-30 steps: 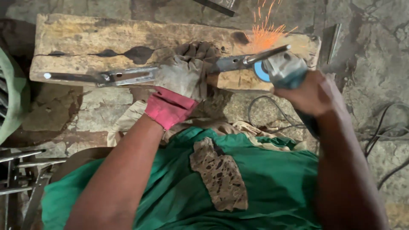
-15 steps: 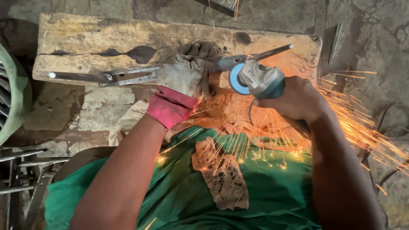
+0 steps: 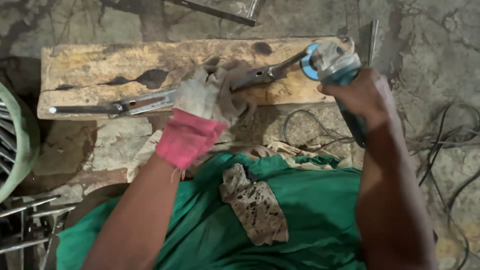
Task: The recorder is using an angle grinder to grind and polish various metal components on a workbench in a workshop.
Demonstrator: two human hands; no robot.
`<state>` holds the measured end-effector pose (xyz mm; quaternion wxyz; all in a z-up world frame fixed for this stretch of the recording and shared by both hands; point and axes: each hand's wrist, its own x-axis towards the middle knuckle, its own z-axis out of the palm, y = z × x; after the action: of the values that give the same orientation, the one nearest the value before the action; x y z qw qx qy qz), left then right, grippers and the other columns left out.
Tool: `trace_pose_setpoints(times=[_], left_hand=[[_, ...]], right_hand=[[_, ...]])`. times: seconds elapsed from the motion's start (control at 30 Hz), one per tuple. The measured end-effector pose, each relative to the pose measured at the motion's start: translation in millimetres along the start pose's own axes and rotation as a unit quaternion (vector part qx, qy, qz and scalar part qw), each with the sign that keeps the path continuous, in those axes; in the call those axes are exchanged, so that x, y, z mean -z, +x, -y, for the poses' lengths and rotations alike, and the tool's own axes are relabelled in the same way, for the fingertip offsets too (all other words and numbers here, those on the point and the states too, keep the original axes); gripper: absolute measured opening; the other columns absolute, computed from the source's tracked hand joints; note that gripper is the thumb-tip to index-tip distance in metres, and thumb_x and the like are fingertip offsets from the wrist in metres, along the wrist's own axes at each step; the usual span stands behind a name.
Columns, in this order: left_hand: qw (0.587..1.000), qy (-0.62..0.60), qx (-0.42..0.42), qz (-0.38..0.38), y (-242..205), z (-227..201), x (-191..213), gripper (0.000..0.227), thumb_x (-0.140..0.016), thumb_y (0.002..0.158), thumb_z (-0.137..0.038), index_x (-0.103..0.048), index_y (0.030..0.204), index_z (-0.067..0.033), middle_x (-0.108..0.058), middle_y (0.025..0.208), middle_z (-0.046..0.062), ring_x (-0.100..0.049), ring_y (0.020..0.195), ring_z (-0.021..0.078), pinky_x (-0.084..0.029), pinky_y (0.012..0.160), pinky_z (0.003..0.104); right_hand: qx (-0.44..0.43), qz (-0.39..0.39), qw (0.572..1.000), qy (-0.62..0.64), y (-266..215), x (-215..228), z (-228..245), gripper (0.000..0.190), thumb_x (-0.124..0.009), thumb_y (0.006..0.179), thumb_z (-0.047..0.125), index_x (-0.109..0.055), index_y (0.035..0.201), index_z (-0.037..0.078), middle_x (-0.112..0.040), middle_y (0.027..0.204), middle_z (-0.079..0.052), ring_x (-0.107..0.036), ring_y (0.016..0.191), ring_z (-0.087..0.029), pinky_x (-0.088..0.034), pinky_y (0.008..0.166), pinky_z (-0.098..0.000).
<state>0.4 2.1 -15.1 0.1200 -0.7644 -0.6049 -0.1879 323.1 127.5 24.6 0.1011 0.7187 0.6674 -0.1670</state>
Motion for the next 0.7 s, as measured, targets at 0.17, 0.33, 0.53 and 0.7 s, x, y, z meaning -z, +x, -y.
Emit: trace_pose_setpoints(times=[0.17, 0.33, 0.53, 0.7], left_hand=[[0.724, -0.664, 0.152, 0.109, -4, -33, 164, 0.028, -0.050, 0.102, -0.027, -0.056, 0.119, -0.0052, -0.061, 0.108, 0.008, -0.065, 0.089, 0.0192, -0.061, 0.076, 0.036], [0.749, -0.622, 0.170, 0.150, -2, -32, 164, 0.032, -0.050, 0.101, -0.031, -0.055, 0.120, -0.0056, -0.061, 0.108, 0.008, -0.064, 0.089, 0.0195, -0.061, 0.075, 0.036], [0.779, -0.560, 0.191, 0.208, -3, -29, 165, 0.038, -0.050, 0.101, -0.037, -0.053, 0.123, -0.0061, -0.061, 0.108, 0.009, -0.063, 0.089, 0.0201, -0.060, 0.074, 0.036], [0.802, -0.503, 0.188, 0.262, 5, -25, 154, 0.043, -0.050, 0.100, -0.042, -0.052, 0.124, -0.0065, -0.061, 0.108, 0.009, -0.063, 0.089, 0.0205, -0.059, 0.074, 0.037]], right_hand=[[0.108, -0.061, 0.982, 0.145, 10, 2, -17, 0.062, -0.086, 0.075, 0.051, -0.077, 0.115, 0.005, -0.077, 0.106, -0.015, -0.073, 0.092, -0.027, -0.056, 0.084, -0.0402], [0.044, -0.064, 0.977, 0.197, 3, 12, -12, 0.061, -0.086, 0.078, 0.048, -0.073, 0.119, 0.005, -0.075, 0.113, -0.012, -0.072, 0.097, -0.023, -0.055, 0.088, -0.0392], [-0.009, -0.050, 0.973, 0.227, -3, 16, -1, 0.053, -0.086, 0.079, 0.043, -0.072, 0.112, 0.004, -0.075, 0.103, -0.013, -0.072, 0.086, -0.022, -0.060, 0.082, -0.0392], [0.032, -0.036, 0.965, 0.259, -6, 15, -2, 0.046, -0.083, 0.082, 0.040, -0.075, 0.109, 0.004, -0.076, 0.095, -0.011, -0.074, 0.081, -0.020, -0.060, 0.079, -0.0381]])
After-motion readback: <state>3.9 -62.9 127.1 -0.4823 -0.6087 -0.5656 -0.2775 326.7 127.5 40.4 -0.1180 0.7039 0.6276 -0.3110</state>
